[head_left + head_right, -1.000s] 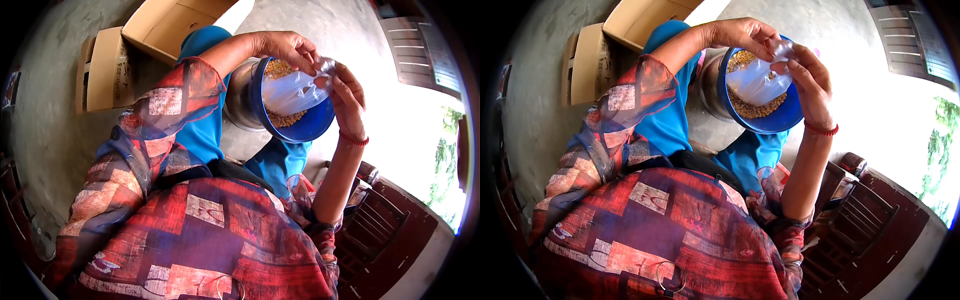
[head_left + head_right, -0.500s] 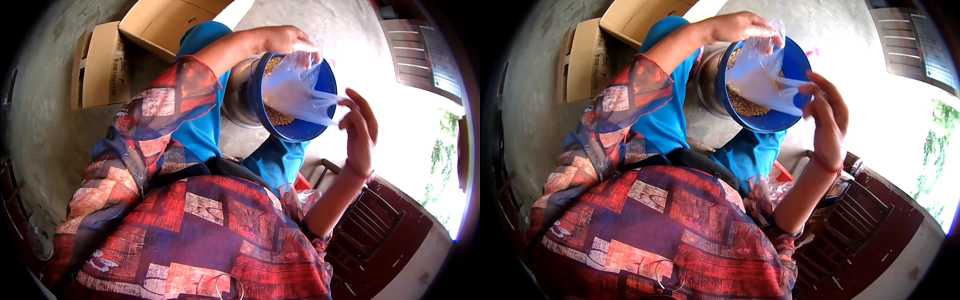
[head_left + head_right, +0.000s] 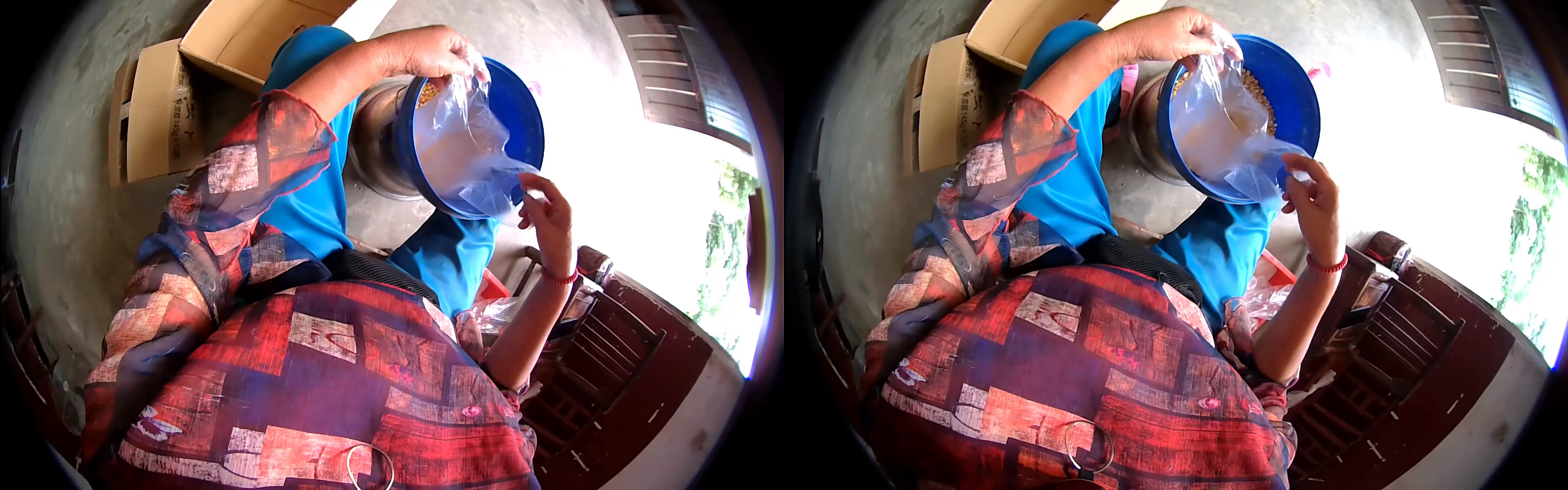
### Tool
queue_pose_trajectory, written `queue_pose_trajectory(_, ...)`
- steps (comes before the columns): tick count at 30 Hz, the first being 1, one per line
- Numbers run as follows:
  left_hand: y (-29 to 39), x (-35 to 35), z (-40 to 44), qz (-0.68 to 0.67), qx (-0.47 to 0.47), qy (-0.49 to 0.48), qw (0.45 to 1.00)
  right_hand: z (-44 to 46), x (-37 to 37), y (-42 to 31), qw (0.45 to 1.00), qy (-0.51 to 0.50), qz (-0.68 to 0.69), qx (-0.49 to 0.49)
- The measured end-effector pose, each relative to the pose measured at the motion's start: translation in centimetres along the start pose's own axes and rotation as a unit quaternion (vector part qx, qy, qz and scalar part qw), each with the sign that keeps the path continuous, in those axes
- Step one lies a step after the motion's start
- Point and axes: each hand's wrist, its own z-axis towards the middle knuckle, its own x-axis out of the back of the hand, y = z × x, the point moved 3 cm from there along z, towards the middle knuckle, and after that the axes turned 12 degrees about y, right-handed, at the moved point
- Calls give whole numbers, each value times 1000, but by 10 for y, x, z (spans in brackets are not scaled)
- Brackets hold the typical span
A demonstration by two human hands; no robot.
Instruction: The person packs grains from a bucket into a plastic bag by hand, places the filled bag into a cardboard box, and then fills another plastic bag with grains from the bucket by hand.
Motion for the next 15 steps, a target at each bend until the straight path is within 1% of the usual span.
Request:
queue_pose_trajectory(1, 2, 2, 0, -38, -8, -3, 999, 2, -1, -1, 1000, 0, 1, -1)
queue_pose_trajectory(3, 5, 8, -3, -47, 41, 40, 997, 7, 2, -8, 994, 49, -77, 57)
queue_pose_trajectory(5, -3, 10, 0, 14, 64, 53, 996, 12, 7, -11, 990, 87, -94, 64)
queue_pose_trajectory(7, -5, 10, 2, 131, 55, 60, 988, 11, 8, -16, 988, 105, -90, 67)
queue_pose_trajectory(8, -7, 8, 3, 207, 79, 58, 973, 10, 7, -17, 988, 103, -90, 67)
queue_pose_trajectory(9, -9, 7, 3, 207, 80, 58, 973, 9, 6, -15, 992, 93, -70, 42)
queue_pose_trajectory(10, -11, 4, 4, 86, 77, 51, 992, 8, 5, -14, 995, 83, -51, 17)
queue_pose_trajectory(11, -12, 1, 5, -36, 73, 42, 996, 8, 3, -4, 996, 81, -43, 3)
queue_pose_trajectory(12, -8, -1, 6, -101, 82, 64, 989, 10, 1, 8, 996, 75, -35, -19)
queue_pose_trajectory(15, 9, -3, 1, -248, 80, -7, 965, 10, -9, 23, 997, 39, -20, -68)
